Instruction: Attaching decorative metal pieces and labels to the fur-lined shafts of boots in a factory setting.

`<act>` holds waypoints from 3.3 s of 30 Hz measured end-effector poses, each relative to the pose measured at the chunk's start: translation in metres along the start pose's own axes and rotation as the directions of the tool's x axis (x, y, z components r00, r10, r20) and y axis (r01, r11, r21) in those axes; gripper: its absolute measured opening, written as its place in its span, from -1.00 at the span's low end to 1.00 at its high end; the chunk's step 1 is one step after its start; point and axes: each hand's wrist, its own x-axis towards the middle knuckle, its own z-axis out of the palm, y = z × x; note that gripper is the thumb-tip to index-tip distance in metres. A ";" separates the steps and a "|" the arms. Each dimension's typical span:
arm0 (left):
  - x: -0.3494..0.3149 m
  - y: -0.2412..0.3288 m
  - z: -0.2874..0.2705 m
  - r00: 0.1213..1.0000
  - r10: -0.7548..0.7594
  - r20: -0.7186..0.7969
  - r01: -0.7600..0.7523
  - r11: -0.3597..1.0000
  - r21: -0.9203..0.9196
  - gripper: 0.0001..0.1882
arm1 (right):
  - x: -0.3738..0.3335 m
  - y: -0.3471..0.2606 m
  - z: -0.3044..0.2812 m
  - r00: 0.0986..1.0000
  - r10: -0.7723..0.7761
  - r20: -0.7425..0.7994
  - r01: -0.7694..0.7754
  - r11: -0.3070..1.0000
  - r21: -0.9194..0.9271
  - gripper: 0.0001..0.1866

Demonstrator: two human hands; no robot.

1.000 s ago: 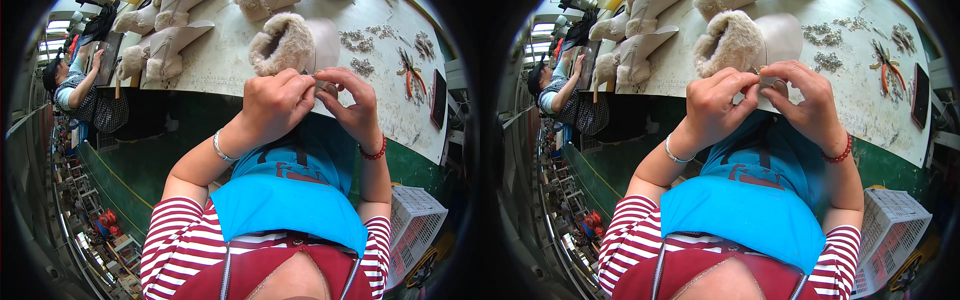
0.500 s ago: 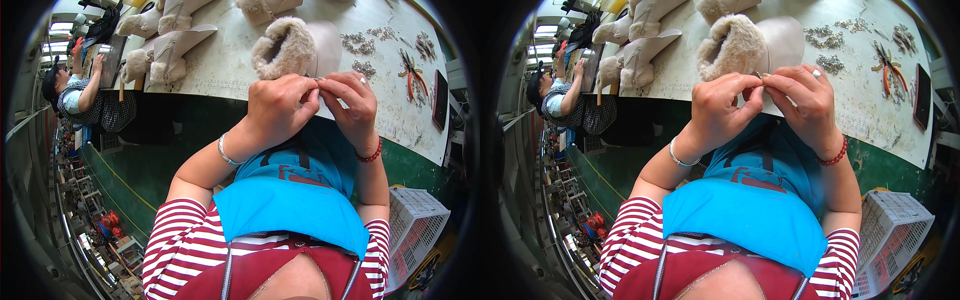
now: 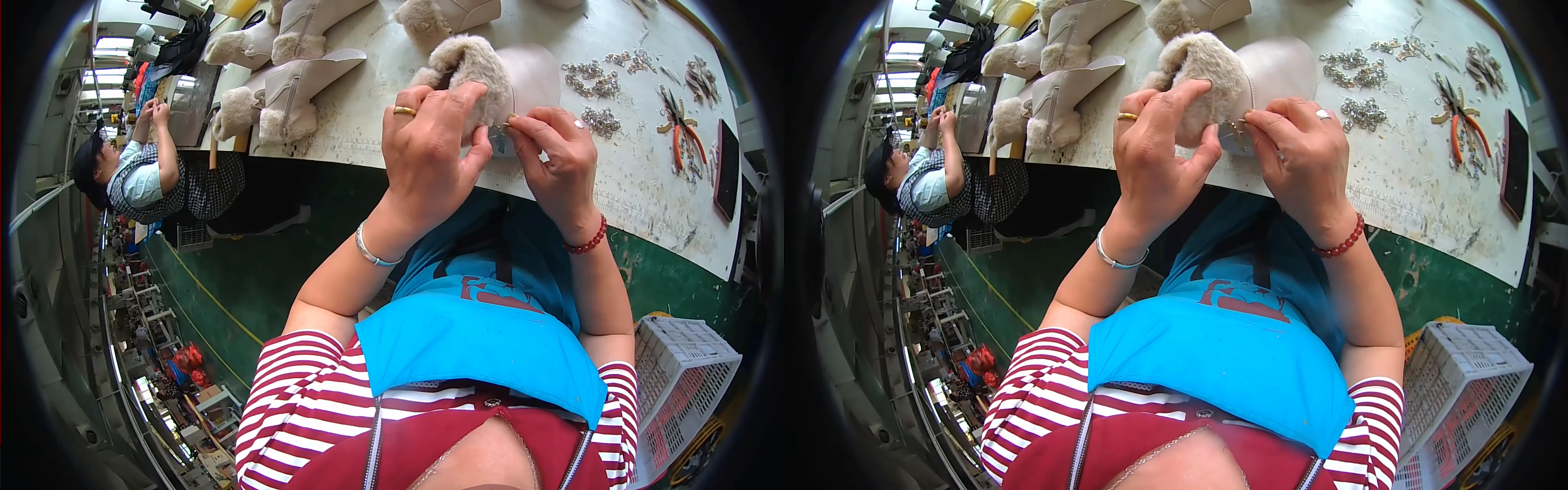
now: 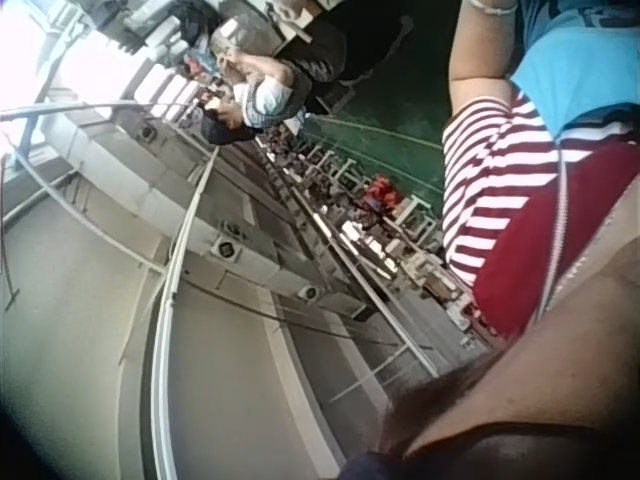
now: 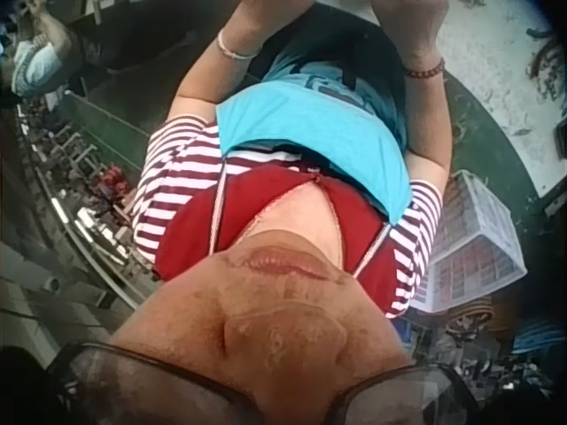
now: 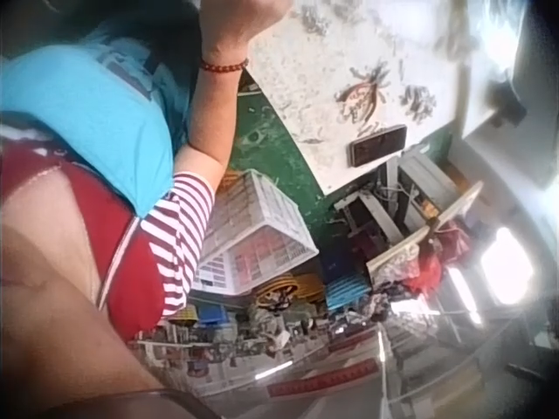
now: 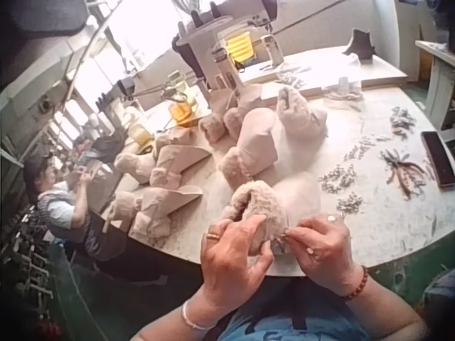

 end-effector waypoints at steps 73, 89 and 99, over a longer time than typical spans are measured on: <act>-0.004 -0.003 0.007 0.988 0.021 -0.154 -0.067 0.951 -0.303 -0.84 | -0.015 -0.005 0.025 0.934 0.336 0.122 -0.314 0.607 0.730 -0.66; 0.005 -0.003 0.011 0.996 -0.061 -0.059 0.042 0.956 -0.290 -0.94 | -0.006 -0.008 0.023 0.983 -0.082 -0.161 0.120 0.962 0.244 -0.70; 0.011 -0.003 0.008 0.999 -0.018 -0.046 0.004 0.955 -0.296 -0.87 | 0.014 -0.009 0.001 0.985 -0.174 0.016 0.173 0.984 0.040 -0.70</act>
